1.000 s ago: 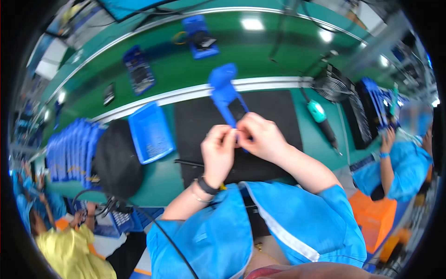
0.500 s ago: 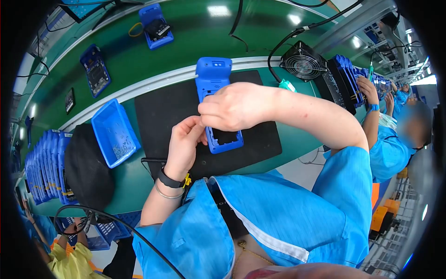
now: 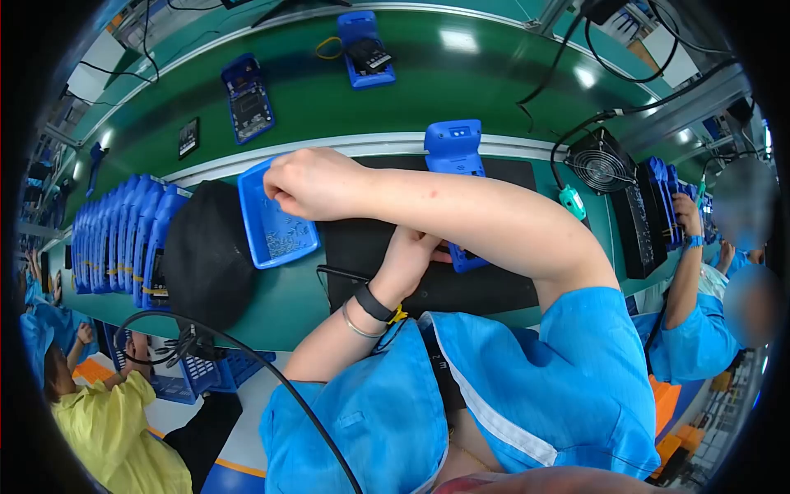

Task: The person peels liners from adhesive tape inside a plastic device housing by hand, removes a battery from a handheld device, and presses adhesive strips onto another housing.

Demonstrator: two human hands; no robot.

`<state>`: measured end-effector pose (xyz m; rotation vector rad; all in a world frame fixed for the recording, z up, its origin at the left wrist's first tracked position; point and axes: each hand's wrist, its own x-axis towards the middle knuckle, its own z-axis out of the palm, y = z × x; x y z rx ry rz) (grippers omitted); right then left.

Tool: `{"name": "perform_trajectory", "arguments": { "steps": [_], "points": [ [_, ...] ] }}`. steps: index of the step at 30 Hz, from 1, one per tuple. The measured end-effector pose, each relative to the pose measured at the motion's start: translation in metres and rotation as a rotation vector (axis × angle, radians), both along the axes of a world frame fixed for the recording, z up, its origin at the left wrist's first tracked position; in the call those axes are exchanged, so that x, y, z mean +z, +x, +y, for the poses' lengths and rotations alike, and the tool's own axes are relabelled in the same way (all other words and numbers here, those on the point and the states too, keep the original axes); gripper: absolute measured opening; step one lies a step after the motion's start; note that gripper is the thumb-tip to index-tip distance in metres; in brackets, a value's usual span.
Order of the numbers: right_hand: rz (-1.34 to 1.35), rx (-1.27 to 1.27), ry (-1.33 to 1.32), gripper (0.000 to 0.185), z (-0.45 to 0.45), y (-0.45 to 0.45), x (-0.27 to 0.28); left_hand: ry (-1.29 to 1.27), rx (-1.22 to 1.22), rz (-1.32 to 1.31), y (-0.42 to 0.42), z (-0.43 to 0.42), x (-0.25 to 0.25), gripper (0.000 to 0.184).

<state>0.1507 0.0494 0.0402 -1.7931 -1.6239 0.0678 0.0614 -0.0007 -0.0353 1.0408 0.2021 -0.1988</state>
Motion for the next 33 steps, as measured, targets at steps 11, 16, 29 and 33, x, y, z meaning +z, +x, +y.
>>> {"name": "perform_trajectory", "arguments": {
  "steps": [11,16,29,33],
  "points": [
    [0.058,-0.463,0.306,0.014,-0.175,0.007,0.052,-0.051,0.148,-0.163,-0.001,0.001,0.009,0.02],
    [0.852,-0.669,0.344,0.031,-0.247,-0.029,-0.002,0.021,0.148,-0.304,-0.009,-0.002,0.021,0.019],
    [1.401,-0.367,0.342,0.02,-0.238,-0.049,-0.024,-0.171,-0.098,-0.334,-0.005,-0.004,0.027,0.052],
    [1.434,-0.349,0.301,0.019,-0.228,-0.046,-0.036,-0.122,-0.091,-0.231,-0.005,-0.004,0.027,0.042]
  ]
}}
